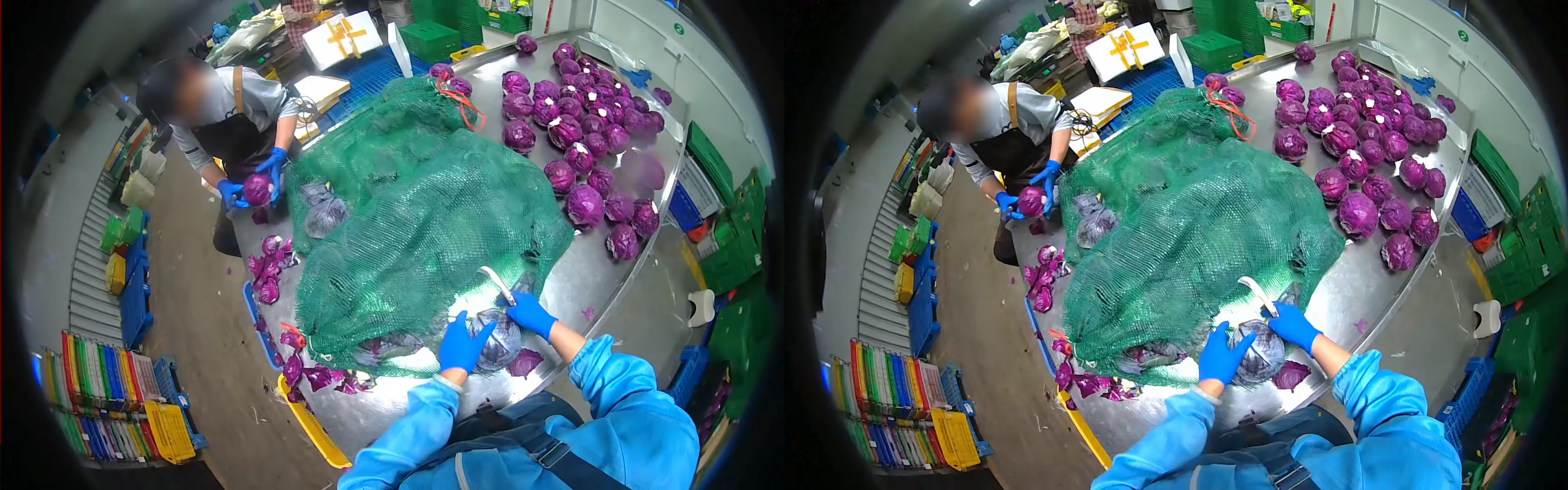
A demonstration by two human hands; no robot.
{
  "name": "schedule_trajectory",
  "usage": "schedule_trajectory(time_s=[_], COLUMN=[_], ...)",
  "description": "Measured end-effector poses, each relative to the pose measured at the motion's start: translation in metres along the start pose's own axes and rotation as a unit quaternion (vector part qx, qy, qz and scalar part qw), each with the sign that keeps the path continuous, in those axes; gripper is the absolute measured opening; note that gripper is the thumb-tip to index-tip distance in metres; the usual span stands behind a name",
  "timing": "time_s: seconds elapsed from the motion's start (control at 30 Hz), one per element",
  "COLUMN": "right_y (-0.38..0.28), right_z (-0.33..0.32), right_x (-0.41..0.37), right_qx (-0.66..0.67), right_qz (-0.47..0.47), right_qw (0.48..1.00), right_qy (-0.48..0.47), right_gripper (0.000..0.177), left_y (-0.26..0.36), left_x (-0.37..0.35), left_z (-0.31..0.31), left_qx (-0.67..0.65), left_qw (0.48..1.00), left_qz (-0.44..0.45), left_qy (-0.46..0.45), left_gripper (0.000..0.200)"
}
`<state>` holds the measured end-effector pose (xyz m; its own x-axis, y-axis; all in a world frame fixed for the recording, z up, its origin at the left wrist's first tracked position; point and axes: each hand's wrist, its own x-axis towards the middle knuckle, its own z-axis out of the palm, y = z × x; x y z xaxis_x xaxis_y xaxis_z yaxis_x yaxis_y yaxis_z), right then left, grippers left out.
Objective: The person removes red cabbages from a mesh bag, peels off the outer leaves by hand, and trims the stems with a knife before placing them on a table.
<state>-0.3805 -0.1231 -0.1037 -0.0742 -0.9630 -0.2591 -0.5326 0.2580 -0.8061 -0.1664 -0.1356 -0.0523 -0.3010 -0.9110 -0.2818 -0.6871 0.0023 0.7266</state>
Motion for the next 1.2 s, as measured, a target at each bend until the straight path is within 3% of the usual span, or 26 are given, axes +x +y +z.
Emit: schedule_trajectory(time_s=[0.1, 0.17, 0.23, 0.3, 0.33, 0.37, 0.53, 0.57, 0.63, 0.7, 0.73, 0.77, 0.8, 0.83, 0.87, 0.9, 1.03, 1.1, 1.17, 1.2], right_y=[-0.024, -0.024, -0.046, -0.083, -0.084, -0.101, -0.139, -0.139, -0.138, -0.107, -0.098, -0.094, -0.115, -0.109, -0.105, -0.119, -0.114, -0.107, -0.11, -0.107], right_z=[0.002, 0.009, 0.019, 0.025, 0.035, 0.031, 0.063, 0.075, 0.098, 0.132, 0.139, 0.14, 0.125, 0.122, 0.117, 0.102, 0.098, 0.109, 0.118, 0.125], right_x=[-0.018, -0.025, -0.04, -0.062, -0.068, -0.073, -0.095, -0.098, -0.095, -0.085, -0.084, -0.085, -0.085, -0.087, -0.091, -0.096, -0.124, -0.132, -0.127, -0.119], right_qx=[0.069, 0.055, 0.039, -0.061, -0.076, -0.033, 0.083, 0.097, 0.067, 0.021, 0.01, 0.039, 0.013, 0.008, -0.087, -0.099, -0.141, -0.127, -0.144, -0.118], right_qz=[0.049, 0.065, 0.034, -0.027, -0.106, -0.1, -0.251, -0.223, -0.187, -0.181, -0.165, -0.164, -0.064, -0.111, -0.162, -0.19, -0.266, -0.228, -0.193, -0.252], right_qw=[0.996, 0.995, 0.994, 0.997, 0.989, 0.994, 0.964, 0.967, 0.969, 0.965, 0.97, 0.976, 0.986, 0.989, 0.982, 0.976, 0.944, 0.949, 0.951, 0.952], right_qy=[0.043, 0.055, 0.097, 0.041, 0.065, 0.017, -0.036, -0.08, -0.149, -0.187, -0.18, -0.136, -0.152, -0.093, -0.04, -0.037, -0.136, -0.176, -0.194, -0.13], right_gripper=[0.043, 0.045, 0.045, 0.046, 0.044, 0.044, 0.043, 0.043, 0.044, 0.043, 0.042, 0.042, 0.044, 0.047, 0.051, 0.046, 0.036, 0.035, 0.035, 0.037], left_y=[-0.016, -0.042, -0.055, -0.06, -0.062, -0.071, -0.093, -0.096, -0.096, -0.099, -0.113, -0.113, -0.119, -0.113, -0.116, -0.121, -0.108, -0.104, -0.108, -0.111], left_x=[-0.033, -0.048, -0.063, -0.072, -0.076, -0.082, -0.136, -0.144, -0.158, -0.164, -0.163, -0.16, -0.165, -0.168, -0.167, -0.172, -0.173, -0.171, -0.166, -0.165], left_z=[0.006, 0.033, 0.045, 0.044, 0.03, 0.017, -0.085, -0.103, -0.132, -0.14, -0.129, -0.12, -0.109, -0.105, -0.095, -0.085, -0.087, -0.089, -0.09, -0.09], left_qx=[-0.074, -0.277, -0.429, -0.533, -0.555, -0.512, -0.367, -0.324, -0.216, 0.017, 0.082, 0.143, 0.155, 0.114, 0.076, 0.039, 0.027, 0.029, 0.047, 0.056], left_qw=[0.995, 0.955, 0.894, 0.837, 0.826, 0.858, 0.928, 0.943, 0.973, 0.995, 0.99, 0.982, 0.972, 0.976, 0.972, 0.966, 0.973, 0.974, 0.976, 0.978], left_qz=[-0.069, -0.097, -0.117, -0.119, -0.097, -0.05, 0.026, 0.034, 0.014, -0.031, -0.03, -0.088, -0.022, -0.07, -0.068, -0.068, -0.071, -0.095, -0.085, -0.079], left_qy=[0.023, -0.04, -0.059, -0.034, -0.022, -0.007, 0.051, 0.063, 0.082, 0.09, 0.111, 0.091, 0.177, 0.175, 0.211, 0.247, 0.216, 0.204, 0.193, 0.185], left_gripper=[0.078, 0.082, 0.085, 0.085, 0.084, 0.088, 0.105, 0.107, 0.104, 0.101, 0.096, 0.095, 0.093, 0.096, 0.1, 0.104, 0.105, 0.105, 0.106, 0.106])
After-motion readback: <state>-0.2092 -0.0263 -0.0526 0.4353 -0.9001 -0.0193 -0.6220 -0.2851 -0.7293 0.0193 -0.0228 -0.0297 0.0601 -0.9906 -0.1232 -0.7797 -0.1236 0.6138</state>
